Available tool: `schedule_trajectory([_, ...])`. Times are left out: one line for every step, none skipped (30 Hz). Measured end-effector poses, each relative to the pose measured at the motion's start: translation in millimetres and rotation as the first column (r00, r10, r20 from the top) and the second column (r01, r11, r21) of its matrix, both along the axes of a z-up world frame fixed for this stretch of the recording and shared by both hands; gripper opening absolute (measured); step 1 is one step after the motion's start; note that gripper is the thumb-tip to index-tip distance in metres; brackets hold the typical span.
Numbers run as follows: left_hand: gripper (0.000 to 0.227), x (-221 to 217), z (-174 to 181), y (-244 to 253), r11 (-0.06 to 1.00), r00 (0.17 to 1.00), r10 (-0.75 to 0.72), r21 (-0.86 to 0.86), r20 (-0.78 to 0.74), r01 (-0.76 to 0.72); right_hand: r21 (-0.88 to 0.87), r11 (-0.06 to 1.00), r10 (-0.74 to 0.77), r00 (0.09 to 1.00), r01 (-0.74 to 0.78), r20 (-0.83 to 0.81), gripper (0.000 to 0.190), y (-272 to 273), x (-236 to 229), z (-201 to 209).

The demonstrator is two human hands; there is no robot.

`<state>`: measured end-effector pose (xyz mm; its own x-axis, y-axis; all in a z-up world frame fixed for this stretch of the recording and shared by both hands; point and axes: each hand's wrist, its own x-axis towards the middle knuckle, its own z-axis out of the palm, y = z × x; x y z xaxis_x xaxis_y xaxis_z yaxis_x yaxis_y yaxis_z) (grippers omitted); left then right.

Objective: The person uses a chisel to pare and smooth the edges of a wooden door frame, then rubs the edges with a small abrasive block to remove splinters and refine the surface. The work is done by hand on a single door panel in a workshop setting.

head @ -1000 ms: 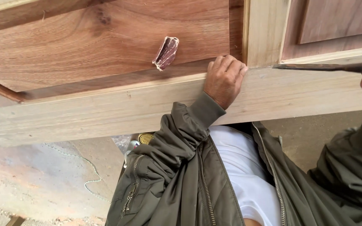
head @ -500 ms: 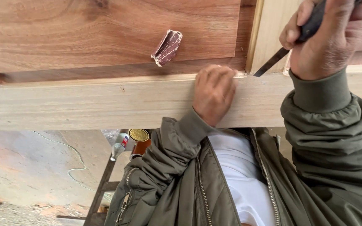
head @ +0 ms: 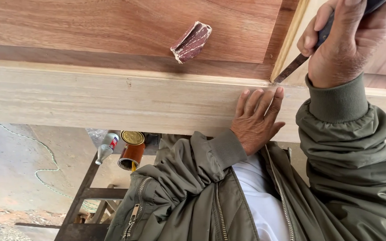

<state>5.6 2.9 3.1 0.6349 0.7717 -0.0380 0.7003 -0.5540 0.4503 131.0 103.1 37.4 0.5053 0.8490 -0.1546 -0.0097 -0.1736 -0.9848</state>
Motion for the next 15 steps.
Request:
schedule_trajectory([0.082, 0.6, 1.1, 1.2, 1.000, 1.000, 0.013, 0.008, -0.016, -0.013, 0.025, 0.999, 0.041, 0.999, -0.041, 0.032, 0.015, -1.1, -0.2, -1.5])
schedule_trajectory([0.081, 1.4, 2.1, 2.3, 1.000, 0.999, 0.027, 0.017, -0.032, -0.026, 0.048, 0.995, 0.080, 0.995, -0.083, 0.065, 0.015, -2.3, -0.3, -3.1])
schedule_trajectory([0.081, 2.0, 2.3, 2.8, 0.999, 0.999, 0.031, 0.015, -0.032, -0.031, 0.046, 0.995, 0.085, 0.994, -0.088, 0.065, 0.015, -3.8, -0.6, -4.1])
schedule_trajectory([0.082, 2.9, 2.4, 3.3, 0.999, 0.998, 0.043, 0.024, -0.040, -0.042, 0.032, 0.997, 0.074, 0.995, -0.076, 0.061, 0.014, -5.3, -0.8, -5.2])
schedule_trajectory([0.082, 3.6, 2.4, 3.7, 0.998, 0.997, 0.055, 0.034, -0.049, -0.053, 0.018, 0.998, 0.062, 0.996, -0.063, 0.057, 0.015, -7.1, -0.9, -6.5])
schedule_trajectory([0.082, 3.6, 3.4, 4.5, 0.998, 0.997, 0.059, 0.032, -0.049, -0.057, 0.016, 0.998, 0.066, 0.996, -0.067, 0.057, 0.015, -7.4, -1.5, -6.9])
schedule_trajectory([0.078, 3.6, 4.5, 5.5, 0.998, 0.996, 0.060, 0.037, -0.065, -0.057, 0.036, 0.995, 0.092, 0.993, -0.095, 0.078, 0.015, -7.7, -2.1, -7.3])
schedule_trajectory([0.075, 3.7, 5.7, 6.4, 0.997, 0.995, 0.061, 0.043, -0.080, -0.057, 0.054, 0.991, 0.117, 0.988, -0.123, 0.100, 0.016, -8.0, -2.5, -7.5])
schedule_trajectory([0.075, 4.0, 5.2, 6.0, 0.997, 0.995, 0.063, 0.042, -0.080, -0.060, 0.053, 0.991, 0.120, 0.988, -0.126, 0.100, 0.016, -8.9, -3.0, -8.6])
schedule_trajectory([0.075, 4.4, 4.8, 5.6, 0.997, 0.994, 0.063, 0.040, -0.084, -0.060, 0.056, 0.990, 0.121, 0.986, -0.128, 0.115, 0.017, -9.8, -3.4, -9.6])
schedule_trajectory([0.075, 4.7, 4.4, 5.1, 0.998, 0.994, 0.063, 0.037, -0.089, -0.060, 0.058, 0.990, 0.121, 0.984, -0.129, 0.129, 0.019, -10.9, -3.8, -10.6])
schedule_trajectory([0.075, 4.6, 4.8, 5.6, 0.997, 0.994, 0.065, 0.036, -0.090, -0.062, 0.057, 0.990, 0.123, 0.984, -0.132, 0.129, 0.019, -12.3, -2.8, -12.5])
schedule_trajectory([0.074, 4.1, 5.2, 6.0, 0.998, 0.994, 0.063, 0.031, -0.093, -0.060, 0.045, 0.993, 0.106, 0.988, -0.112, 0.115, 0.019, -13.9, -2.0, -14.4])
schedule_trajectory([0.074, 3.7, 5.8, 6.5, 0.998, 0.994, 0.061, 0.026, -0.095, -0.058, 0.033, 0.995, 0.088, 0.991, -0.092, 0.101, 0.020, -15.5, -1.1, -16.2])
schedule_trajectory([0.074, 3.6, 5.2, 6.0, 0.998, 0.994, 0.061, 0.025, -0.095, -0.059, 0.032, 0.995, 0.089, 0.991, -0.092, 0.102, 0.020, -18.5, 0.8, -20.5])
